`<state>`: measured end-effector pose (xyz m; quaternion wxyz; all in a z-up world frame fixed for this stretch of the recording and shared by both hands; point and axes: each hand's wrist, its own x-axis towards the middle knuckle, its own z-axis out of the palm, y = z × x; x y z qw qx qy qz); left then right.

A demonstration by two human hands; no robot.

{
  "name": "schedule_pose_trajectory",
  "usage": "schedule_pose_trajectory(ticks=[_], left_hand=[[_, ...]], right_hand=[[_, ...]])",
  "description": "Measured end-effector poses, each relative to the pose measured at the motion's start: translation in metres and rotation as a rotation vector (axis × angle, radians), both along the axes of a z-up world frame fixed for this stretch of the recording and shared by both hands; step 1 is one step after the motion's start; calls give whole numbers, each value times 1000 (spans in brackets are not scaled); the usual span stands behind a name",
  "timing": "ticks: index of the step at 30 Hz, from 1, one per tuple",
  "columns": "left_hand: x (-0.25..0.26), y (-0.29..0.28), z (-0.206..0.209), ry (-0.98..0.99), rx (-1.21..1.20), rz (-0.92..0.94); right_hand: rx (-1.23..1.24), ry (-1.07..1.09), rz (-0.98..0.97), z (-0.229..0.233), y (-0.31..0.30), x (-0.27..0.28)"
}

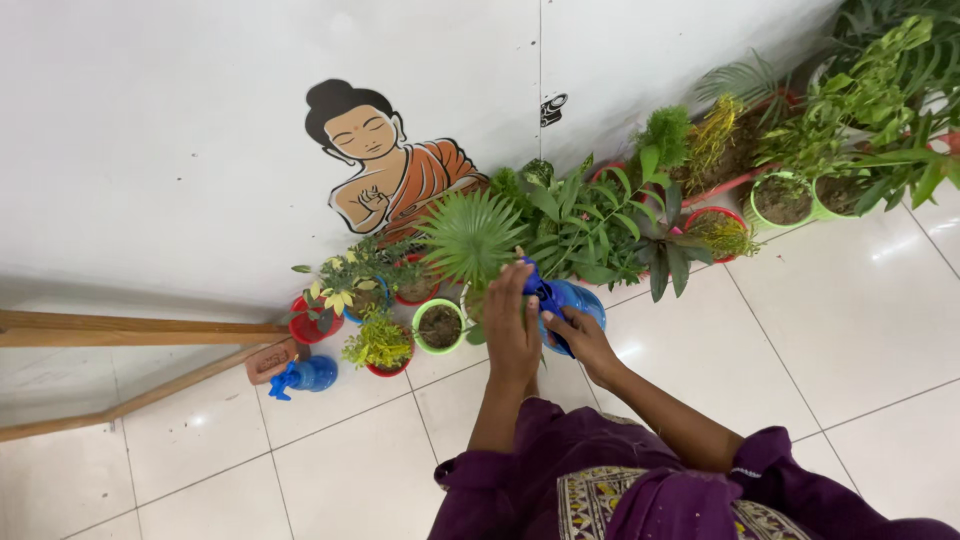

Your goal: The person uses a blue spray bottle to mist water onto the leaves and soil of several potted plants arranged on a tiled floor. The person moves from plant to plant, spraying each one in turn.

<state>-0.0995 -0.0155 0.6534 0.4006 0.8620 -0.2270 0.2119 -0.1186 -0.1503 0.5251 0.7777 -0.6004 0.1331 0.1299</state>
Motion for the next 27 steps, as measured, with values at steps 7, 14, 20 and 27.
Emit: schedule_pose_trajectory(ticks=[7,14,20,27], left_hand=[[32,29,-53,356,-318,-104],[90,61,-78,846,-473,191],[113,91,-105,1022,-493,-8],[106,84,-91,1085,-782,-220]], right_hand=[[76,61,54,8,33,36],[114,60,22,36,61,92],[194,-35,40,31,77,110],[252,22,-46,44,82,111]])
